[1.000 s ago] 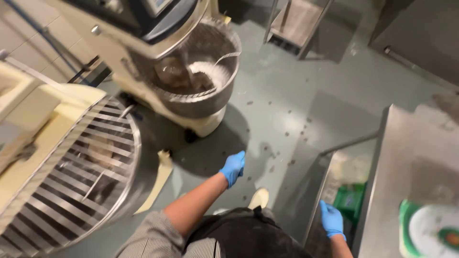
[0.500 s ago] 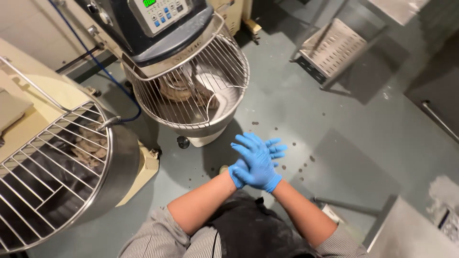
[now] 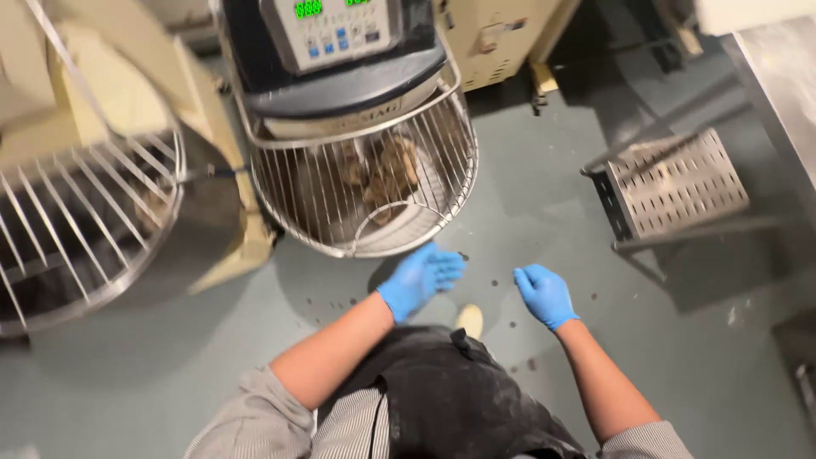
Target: Preparing and checking bread dough using industrial mixers and scales in a bakery.
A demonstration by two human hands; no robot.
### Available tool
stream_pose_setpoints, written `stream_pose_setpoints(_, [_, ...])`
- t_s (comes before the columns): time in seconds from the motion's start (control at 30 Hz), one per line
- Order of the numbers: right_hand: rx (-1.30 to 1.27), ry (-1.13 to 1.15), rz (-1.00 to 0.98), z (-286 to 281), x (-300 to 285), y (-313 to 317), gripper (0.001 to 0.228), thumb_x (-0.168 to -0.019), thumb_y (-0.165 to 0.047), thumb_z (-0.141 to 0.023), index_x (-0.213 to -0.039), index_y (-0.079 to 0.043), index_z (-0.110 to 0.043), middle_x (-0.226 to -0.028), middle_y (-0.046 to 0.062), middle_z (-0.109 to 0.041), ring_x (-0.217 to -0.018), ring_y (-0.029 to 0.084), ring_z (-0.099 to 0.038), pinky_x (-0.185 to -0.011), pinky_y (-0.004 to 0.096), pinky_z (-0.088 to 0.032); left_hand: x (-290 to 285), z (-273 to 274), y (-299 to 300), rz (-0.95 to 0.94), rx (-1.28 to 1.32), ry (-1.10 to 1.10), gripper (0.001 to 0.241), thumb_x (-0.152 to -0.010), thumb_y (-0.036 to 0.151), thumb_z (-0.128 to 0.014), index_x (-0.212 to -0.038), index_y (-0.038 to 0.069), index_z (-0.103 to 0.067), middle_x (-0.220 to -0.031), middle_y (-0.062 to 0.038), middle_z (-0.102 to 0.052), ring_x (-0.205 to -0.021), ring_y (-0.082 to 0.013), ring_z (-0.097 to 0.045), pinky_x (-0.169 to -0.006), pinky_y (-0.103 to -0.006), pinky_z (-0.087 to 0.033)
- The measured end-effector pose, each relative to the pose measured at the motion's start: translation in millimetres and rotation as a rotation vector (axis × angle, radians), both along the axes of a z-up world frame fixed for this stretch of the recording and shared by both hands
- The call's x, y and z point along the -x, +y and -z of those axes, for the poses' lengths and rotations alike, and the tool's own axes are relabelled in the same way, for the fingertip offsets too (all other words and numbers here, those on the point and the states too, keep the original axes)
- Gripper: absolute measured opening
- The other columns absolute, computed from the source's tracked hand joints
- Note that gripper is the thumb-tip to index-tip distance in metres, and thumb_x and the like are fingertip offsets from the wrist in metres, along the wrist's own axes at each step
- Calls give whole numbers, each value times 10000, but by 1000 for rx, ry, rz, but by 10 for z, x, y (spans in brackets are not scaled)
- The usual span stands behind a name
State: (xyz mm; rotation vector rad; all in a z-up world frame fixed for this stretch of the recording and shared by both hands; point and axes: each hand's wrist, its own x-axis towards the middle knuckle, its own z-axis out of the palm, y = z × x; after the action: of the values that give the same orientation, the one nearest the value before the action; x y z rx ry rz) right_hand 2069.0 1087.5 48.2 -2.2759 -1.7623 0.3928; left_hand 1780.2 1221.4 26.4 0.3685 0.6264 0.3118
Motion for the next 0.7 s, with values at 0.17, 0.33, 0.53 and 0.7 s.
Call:
stream_pose_setpoints(0.17, [219,16,-25,220,-1102,484,492,-974,-550,-588,-667,-167,-556,-633,55,-634,-734,331,-692,-684,442,-532,24,798,99,-537,230,155,608,-1014,605,-442,-1307,115,-652,-1157,-40,-761,-988,-214,-752,-734,-349,-620])
stream_pose_setpoints(0.33, [58,-62,-417,-56,-844,1360,301,-962,-456,-645,-843,-180,-654,-777,54,-663,-864,298,-707,-766,420,-569,217,841,-1,-768,373,332,509,-1037,567,-402,-1227,182,-676,-1133,5,-751,-996,-206,-720,-808,-385,-540])
stream_pose_setpoints(0.53, [-501,-181,-1064,-303,130,2205,434,-823,-389,-760,-1159,-128,-676,-1221,132,-658,-1226,330,-621,-1050,485,-475,821,886,314,-1019,366,555,508,-991,609,-512,-1353,253,-538,-1280,17,-600,-1204,-253,-552,-975,-480,-407])
stream_pose_setpoints(0.7, [-521,-326,-1276,30,360,2463,790,-725,-505,-794,-1374,-105,-585,-1389,188,-599,-1357,358,-537,-1167,569,-381,1201,840,675,-1089,315,657,671,-1036,552,-527,-1594,229,-340,-1634,-101,-352,-1511,-323,-344,-1184,-509,-309])
